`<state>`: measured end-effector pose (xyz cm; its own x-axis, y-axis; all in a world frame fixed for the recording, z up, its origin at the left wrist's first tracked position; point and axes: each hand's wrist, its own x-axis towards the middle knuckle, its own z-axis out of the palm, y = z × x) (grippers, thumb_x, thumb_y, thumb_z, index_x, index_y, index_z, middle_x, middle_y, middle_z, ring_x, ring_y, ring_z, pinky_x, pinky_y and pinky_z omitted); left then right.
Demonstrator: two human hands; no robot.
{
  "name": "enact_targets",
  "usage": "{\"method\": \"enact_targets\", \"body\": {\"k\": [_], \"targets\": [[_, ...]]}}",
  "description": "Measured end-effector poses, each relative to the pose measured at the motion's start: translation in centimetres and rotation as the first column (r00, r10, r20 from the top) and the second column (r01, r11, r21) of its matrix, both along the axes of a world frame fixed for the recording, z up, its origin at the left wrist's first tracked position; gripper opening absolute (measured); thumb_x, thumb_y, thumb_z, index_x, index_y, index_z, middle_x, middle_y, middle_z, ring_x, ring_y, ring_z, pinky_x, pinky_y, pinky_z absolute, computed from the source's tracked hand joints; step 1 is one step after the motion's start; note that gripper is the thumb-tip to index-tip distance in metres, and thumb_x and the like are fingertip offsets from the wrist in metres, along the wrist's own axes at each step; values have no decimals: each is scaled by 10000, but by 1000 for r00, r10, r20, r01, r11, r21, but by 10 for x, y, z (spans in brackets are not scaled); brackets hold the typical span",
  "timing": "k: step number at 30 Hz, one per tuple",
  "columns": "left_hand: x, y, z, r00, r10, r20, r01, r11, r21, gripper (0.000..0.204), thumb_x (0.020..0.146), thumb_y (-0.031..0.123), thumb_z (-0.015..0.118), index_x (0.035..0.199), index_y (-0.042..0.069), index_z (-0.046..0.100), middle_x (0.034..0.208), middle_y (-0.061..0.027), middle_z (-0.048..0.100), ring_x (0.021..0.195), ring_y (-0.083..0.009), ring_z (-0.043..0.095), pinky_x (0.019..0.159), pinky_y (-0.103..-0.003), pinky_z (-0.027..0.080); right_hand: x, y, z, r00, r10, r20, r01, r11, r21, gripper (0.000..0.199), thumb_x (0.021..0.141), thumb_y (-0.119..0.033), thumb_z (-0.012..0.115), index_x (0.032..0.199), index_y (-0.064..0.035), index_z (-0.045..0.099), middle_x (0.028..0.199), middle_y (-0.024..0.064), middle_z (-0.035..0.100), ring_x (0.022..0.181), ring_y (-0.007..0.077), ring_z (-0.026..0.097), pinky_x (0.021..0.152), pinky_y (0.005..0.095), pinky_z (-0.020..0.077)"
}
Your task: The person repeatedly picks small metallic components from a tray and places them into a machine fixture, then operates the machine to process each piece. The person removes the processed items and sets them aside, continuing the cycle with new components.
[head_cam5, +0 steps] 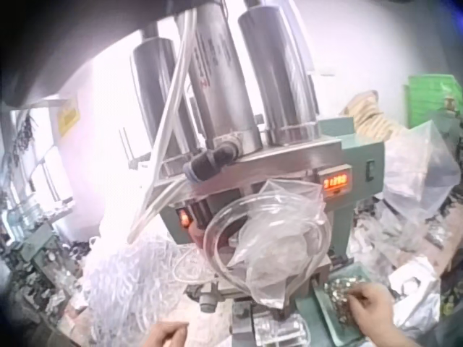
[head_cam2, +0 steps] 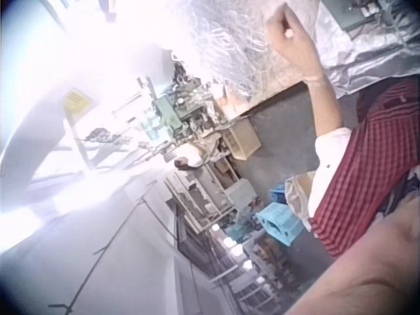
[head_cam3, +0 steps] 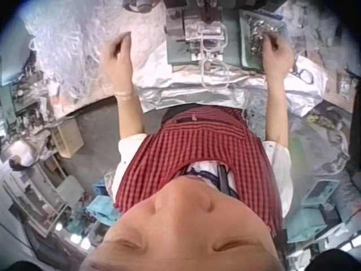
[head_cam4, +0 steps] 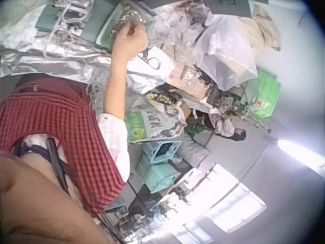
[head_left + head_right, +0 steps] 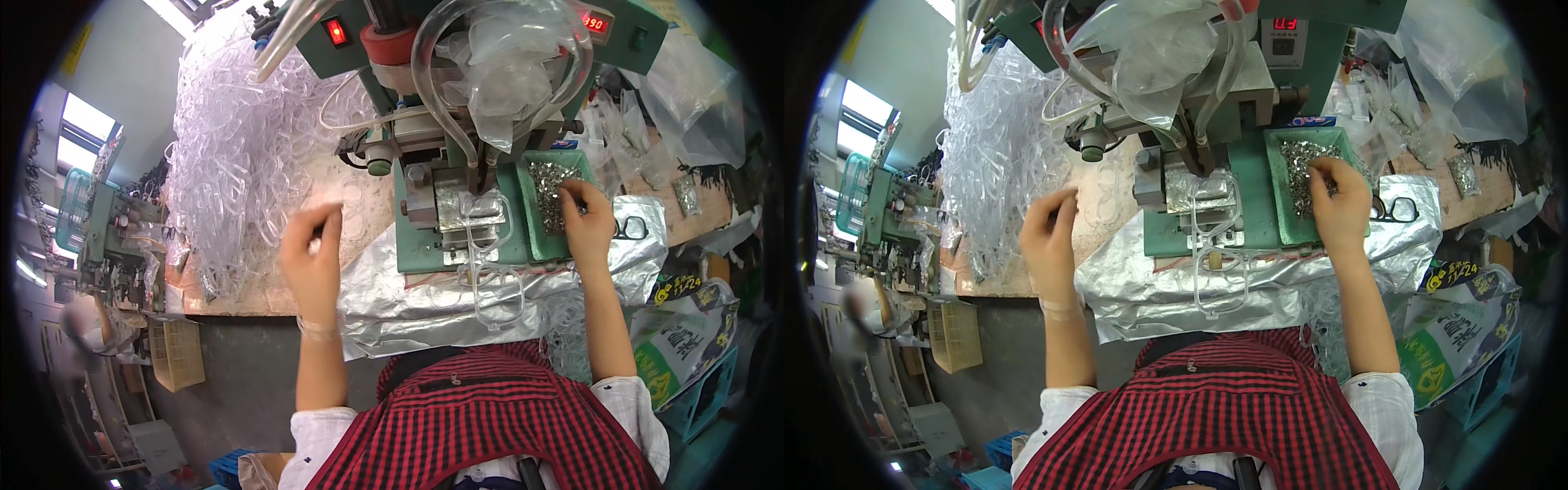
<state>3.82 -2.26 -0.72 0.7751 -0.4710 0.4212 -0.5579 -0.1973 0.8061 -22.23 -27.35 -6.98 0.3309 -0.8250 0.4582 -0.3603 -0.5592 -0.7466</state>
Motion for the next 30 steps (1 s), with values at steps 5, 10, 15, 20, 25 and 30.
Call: {"method": "enact_targets", "body": {"k": [5,10,15,20,25,30], "targets": [[89,-29,-99,954,98,284,-205,904,375,357,828,365,793,1020,72,722,959,-128,631,863,-293,634,728,-365,511,27,11,8,996,94,4,-93,994,-51,129,842,-42,701,967,-16,719,901,111,717,836,236,680,771,326,521],[85,-33,-133,923,79,376,-319,701,638,260,897,323,685,937,74,623,1005,-164,635,941,-397,623,746,-459,522,-14,14,0,1000,15,-22,-16,999,-34,145,836,-18,719,981,-9,719,913,96,716,827,186,670,777,280,509],[104,-35,-121,994,0,112,-36,949,312,150,985,178,534,968,38,586,717,-149,634,651,-346,619,617,-447,480,-42,26,15,988,57,143,-94,958,270,128,829,-10,721,956,-4,737,904,60,721,828,131,656,805,272,508],[161,-64,-148,999,0,-51,20,918,396,241,973,264,563,1052,51,641,779,-171,667,709,-330,647,650,-429,486,35,42,69,870,412,270,-474,851,227,224,803,-16,733,1021,19,699,925,77,720,890,148,673,830,283,512],[119,-51,-162,982,-140,124,69,887,457,309,986,282,564,1153,49,681,908,-212,704,840,-383,679,741,-468,516,69,49,65,863,349,365,-444,868,222,388,787,-57,725,1149,22,609,895,88,711,884,157,681,848,298,516],[41,-19,-65,955,-45,-292,18,995,-95,233,1057,173,496,1160,39,657,857,-58,634,719,-203,610,676,-305,530,73,52,63,821,363,441,-508,817,274,442,791,-44,727,1204,32,587,924,70,693,870,132,656,841,273,503]]}}
